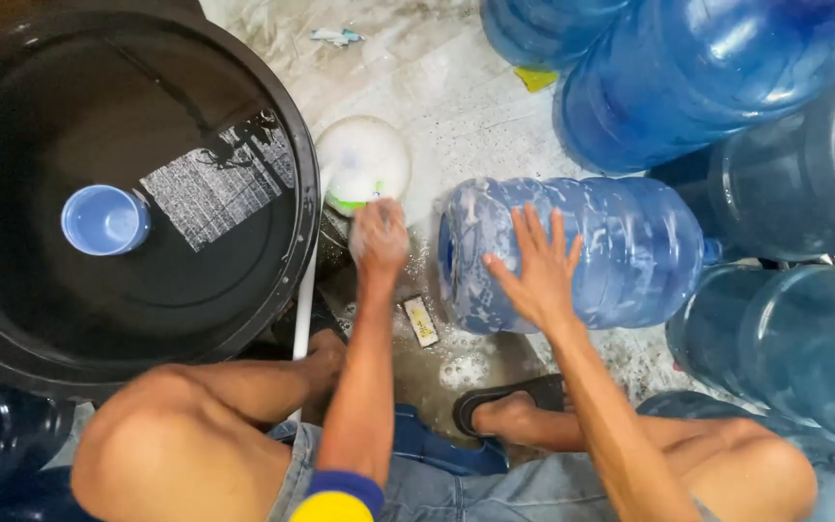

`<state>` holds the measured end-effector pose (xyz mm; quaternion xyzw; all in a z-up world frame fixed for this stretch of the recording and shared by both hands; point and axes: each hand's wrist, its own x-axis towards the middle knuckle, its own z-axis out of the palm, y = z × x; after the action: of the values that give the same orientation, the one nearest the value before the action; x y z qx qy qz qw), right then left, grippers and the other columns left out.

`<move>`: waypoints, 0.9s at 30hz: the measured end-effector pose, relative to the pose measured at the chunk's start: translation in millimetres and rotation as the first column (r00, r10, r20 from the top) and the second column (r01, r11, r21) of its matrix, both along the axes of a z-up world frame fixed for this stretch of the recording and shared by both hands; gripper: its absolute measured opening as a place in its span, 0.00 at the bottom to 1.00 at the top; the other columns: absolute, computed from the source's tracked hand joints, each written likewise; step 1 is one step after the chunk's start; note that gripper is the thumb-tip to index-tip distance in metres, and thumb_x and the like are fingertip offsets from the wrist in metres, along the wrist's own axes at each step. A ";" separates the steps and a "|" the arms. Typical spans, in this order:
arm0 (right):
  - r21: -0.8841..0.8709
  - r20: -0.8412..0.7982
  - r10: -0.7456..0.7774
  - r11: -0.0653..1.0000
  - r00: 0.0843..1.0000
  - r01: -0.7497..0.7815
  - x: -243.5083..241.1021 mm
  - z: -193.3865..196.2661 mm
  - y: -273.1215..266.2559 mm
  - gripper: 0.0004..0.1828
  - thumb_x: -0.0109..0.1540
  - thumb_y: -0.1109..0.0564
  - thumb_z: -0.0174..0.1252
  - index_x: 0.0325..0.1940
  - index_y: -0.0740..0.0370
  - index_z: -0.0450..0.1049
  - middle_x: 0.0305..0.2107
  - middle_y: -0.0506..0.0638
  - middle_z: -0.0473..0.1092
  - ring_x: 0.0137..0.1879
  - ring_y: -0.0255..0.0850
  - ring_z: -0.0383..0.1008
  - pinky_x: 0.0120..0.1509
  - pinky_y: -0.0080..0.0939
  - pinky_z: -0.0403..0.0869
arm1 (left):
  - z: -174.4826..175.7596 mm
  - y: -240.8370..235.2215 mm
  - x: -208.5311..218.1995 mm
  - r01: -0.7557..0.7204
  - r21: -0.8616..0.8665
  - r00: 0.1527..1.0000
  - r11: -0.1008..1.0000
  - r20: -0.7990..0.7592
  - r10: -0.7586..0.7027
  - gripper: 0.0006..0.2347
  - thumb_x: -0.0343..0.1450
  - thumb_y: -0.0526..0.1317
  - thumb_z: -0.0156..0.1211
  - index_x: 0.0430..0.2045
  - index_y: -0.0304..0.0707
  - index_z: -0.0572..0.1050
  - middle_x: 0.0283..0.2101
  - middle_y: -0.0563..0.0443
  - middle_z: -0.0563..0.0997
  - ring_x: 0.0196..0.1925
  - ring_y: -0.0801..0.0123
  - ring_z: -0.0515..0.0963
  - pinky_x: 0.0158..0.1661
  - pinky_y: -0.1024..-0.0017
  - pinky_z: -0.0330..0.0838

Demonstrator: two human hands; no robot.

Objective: The person scrubs the exterior of a large blue water jug with a soapy sponge while sitting on the floor. They rotate the jug to clean different sides and then rinse it with water from a nearby hose.

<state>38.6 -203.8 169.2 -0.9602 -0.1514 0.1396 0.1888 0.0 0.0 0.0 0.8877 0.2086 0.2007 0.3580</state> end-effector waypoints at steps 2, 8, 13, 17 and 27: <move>0.029 0.457 0.032 0.998 0.889 -0.051 -24.3 -30.6 -11.1 0.38 0.57 0.34 0.52 0.67 0.53 0.60 0.64 0.52 0.56 0.73 0.53 0.42 0.70 0.62 0.35 | -50.5 66.0 68.0 0.087 0.660 0.969 0.746 0.117 -0.216 0.04 0.53 0.35 0.57 0.07 0.34 0.71 0.21 0.39 0.70 0.24 0.47 0.72 0.22 0.59 0.66; 0.058 0.621 -0.067 0.998 0.781 0.039 -25.4 -51.6 -6.7 0.40 0.53 0.29 0.49 0.65 0.47 0.64 0.62 0.44 0.61 0.71 0.48 0.51 0.71 0.56 0.40 | 4.4 97.2 131.4 0.151 -0.097 0.625 0.984 -0.762 -0.171 0.19 0.65 0.42 0.54 0.43 0.20 0.72 0.44 0.26 0.75 0.52 0.39 0.73 0.56 0.51 0.62; 0.061 0.598 -0.086 0.996 0.797 0.061 -11.0 -54.1 -1.8 0.40 0.52 0.29 0.51 0.64 0.45 0.65 0.61 0.42 0.61 0.71 0.46 0.50 0.72 0.56 0.40 | -144.9 95.9 134.9 0.354 -0.203 0.320 0.913 -0.891 -0.322 0.23 0.64 0.47 0.47 0.48 0.30 0.71 0.50 0.35 0.74 0.57 0.48 0.71 0.55 0.55 0.65; 0.045 0.575 -0.080 0.997 0.814 0.067 -9.4 -53.3 -0.3 0.40 0.51 0.30 0.51 0.65 0.44 0.64 0.62 0.41 0.61 0.71 0.45 0.50 0.72 0.56 0.40 | -134.3 86.9 138.8 0.172 -0.194 0.337 0.966 -0.910 -0.243 0.19 0.66 0.46 0.45 0.48 0.44 0.74 0.52 0.39 0.74 0.56 0.49 0.72 0.54 0.53 0.65; 0.024 0.548 -0.081 0.996 0.833 0.081 -5.5 -48.4 4.6 0.39 0.51 0.31 0.51 0.65 0.43 0.63 0.62 0.41 0.60 0.71 0.45 0.49 0.71 0.58 0.42 | -276.2 126.9 168.6 0.195 -0.197 0.414 0.961 -0.872 -0.262 0.22 0.72 0.45 0.31 0.52 0.33 0.70 0.57 0.40 0.71 0.61 0.53 0.68 0.57 0.52 0.62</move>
<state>33.2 -199.2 120.8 -0.9654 -0.1585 -0.1492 0.1433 168.6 126.9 -276.2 0.8678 0.2485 -0.3522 0.2474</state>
